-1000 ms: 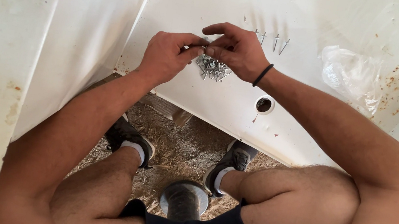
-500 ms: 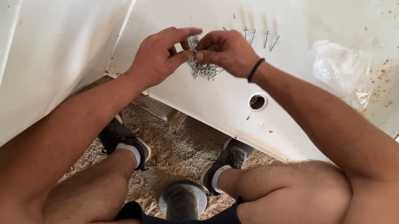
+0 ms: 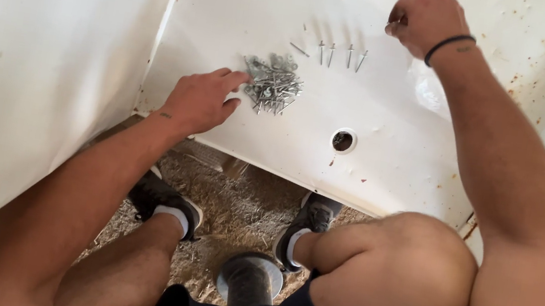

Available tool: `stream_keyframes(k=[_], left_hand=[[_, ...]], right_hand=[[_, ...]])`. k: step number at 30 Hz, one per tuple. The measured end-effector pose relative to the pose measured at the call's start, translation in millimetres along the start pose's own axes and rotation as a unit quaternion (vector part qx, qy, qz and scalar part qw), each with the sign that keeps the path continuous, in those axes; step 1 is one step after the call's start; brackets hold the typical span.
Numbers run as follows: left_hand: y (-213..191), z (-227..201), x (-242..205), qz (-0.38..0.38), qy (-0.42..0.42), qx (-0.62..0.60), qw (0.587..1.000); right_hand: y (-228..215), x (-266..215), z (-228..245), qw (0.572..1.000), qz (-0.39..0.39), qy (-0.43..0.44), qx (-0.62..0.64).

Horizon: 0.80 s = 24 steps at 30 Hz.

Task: The person sits on the floor and sorts a pile of metal fasteners on a white surface. They separate screws from washers and nuts, arranging the screws in a row while keeping the other components in a separate pile.

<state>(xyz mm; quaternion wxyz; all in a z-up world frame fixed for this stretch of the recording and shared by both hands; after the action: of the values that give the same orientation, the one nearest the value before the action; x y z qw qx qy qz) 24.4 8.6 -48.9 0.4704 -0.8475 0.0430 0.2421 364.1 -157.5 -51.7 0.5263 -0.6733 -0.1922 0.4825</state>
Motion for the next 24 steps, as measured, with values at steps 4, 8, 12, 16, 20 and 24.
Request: stream_keyframes(k=[4,8,12,16,20,24], left_hand=[[9.9,2.4,4.5,0.027,0.003,0.070,0.997],[9.9,-4.3,26.0,-0.068,0.021,0.095,0.993],[-3.7,-26.6,54.0,-0.099,0.056,0.090,0.989],[28.2,-12.1,70.5,-0.046,0.059,0.080,0.994],[26.9,-7.4,69.6,-0.033,0.039,0.008,0.999],[37.8,-1.0,68.8,-0.062,0.041,-0.028,0.997]], right_hand=[[13.7,-12.9,-18.1,0.987,-0.096,0.021,0.131],[19.6,-1.5,-44.1,0.959,-0.186,0.063,0.204],[17.3,22.7,-53.2,0.954,-0.202,0.059,0.212],[29.2,47.6,-56.3,0.955,-0.214,0.026,0.205],[10.9,34.4,-49.9,0.925,-0.206,0.063,0.313],[-5.4,10.5,-36.5,0.903,-0.230,0.065,0.356]])
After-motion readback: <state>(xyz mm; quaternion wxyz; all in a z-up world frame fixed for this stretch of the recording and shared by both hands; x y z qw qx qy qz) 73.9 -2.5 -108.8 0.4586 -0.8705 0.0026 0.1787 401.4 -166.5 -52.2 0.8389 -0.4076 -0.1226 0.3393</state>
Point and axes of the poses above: each hand's wrist, its own x-axis towards the middle knuckle, its own y-axis out of the palm, z = x × y, the point moved 5 cm from there along x, towards the middle knuckle, and after that the axes turned 4 degrees about x, right-handed, at the moved point
